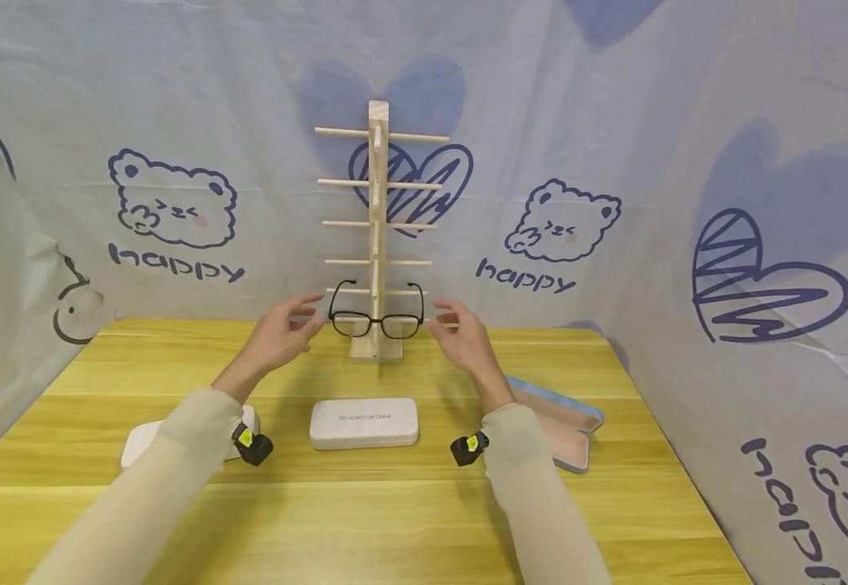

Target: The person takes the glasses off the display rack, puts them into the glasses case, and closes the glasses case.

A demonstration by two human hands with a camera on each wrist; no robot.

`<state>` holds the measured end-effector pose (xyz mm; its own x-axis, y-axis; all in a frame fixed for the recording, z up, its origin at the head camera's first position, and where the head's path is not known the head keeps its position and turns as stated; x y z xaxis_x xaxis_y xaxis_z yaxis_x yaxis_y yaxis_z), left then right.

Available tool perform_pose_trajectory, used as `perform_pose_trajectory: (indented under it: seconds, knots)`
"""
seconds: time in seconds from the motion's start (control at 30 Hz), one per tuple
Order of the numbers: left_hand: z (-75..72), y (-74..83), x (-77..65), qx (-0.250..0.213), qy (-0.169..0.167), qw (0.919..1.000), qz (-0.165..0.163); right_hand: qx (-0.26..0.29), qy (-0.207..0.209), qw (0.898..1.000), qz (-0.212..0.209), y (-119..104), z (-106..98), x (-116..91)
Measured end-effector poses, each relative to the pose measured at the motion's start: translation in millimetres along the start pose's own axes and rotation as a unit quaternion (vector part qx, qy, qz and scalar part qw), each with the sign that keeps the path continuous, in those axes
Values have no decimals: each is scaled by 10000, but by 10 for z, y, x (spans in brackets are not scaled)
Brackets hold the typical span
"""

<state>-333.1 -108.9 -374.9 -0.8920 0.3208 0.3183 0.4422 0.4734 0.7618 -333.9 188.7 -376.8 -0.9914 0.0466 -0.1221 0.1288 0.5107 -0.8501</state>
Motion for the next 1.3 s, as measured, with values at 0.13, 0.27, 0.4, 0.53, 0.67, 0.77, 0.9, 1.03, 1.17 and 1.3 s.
perform_pose_trajectory:
  seconds: [0.13, 0.27, 0.4, 0.53, 0.67, 0.77, 0.9, 1.03, 1.17, 1.3]
  knots:
    - [22, 10, 47, -67, -11, 9999, 74, 81, -2, 10000, -33, -56, 43, 46]
    - [63, 6, 87, -215, -55, 9997, 124, 97, -20, 9999, -89, -92, 104, 69]
    - [90, -15, 127, -334, -7, 9994, 72, 100, -7, 9999, -81, -104, 163, 86]
    - [103, -27, 170, -481, 64, 9988, 56, 139, 44, 9999, -32, -98, 206, 110]
    - [120, -34, 196, -685, 126, 9976, 50, 278, 5, 9996, 20, -94, 242, 124]
    - [138, -37, 201, -821, 172, 9965, 53, 387, -15, 9992, 49, -97, 264, 126]
    - [159, -45, 201, -893, 256, 9957, -2, 502, -13, 9987, 113, -96, 286, 135]
    - [166, -57, 199, -830, 332, 9960, -60, 658, -17, 9977, 160, -86, 307, 150]
    - [164, -54, 196, -769, 364, 9963, -110, 682, 39, 9976, 134, -84, 327, 156]
    - [153, -50, 183, -704, 392, 9966, -179, 604, 105, 9980, 140, -81, 334, 153]
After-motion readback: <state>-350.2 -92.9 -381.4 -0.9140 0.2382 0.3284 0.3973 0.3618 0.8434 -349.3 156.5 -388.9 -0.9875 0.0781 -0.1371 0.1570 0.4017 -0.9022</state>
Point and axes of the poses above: each hand's wrist, its own x-axis towards the middle knuckle, its own z-axis out of the palm, y = z × x, the point moved 2 cm from there along x, towards the middle knuckle, and after that the axes turned 15 degrees about z, right-handed, at the moved point
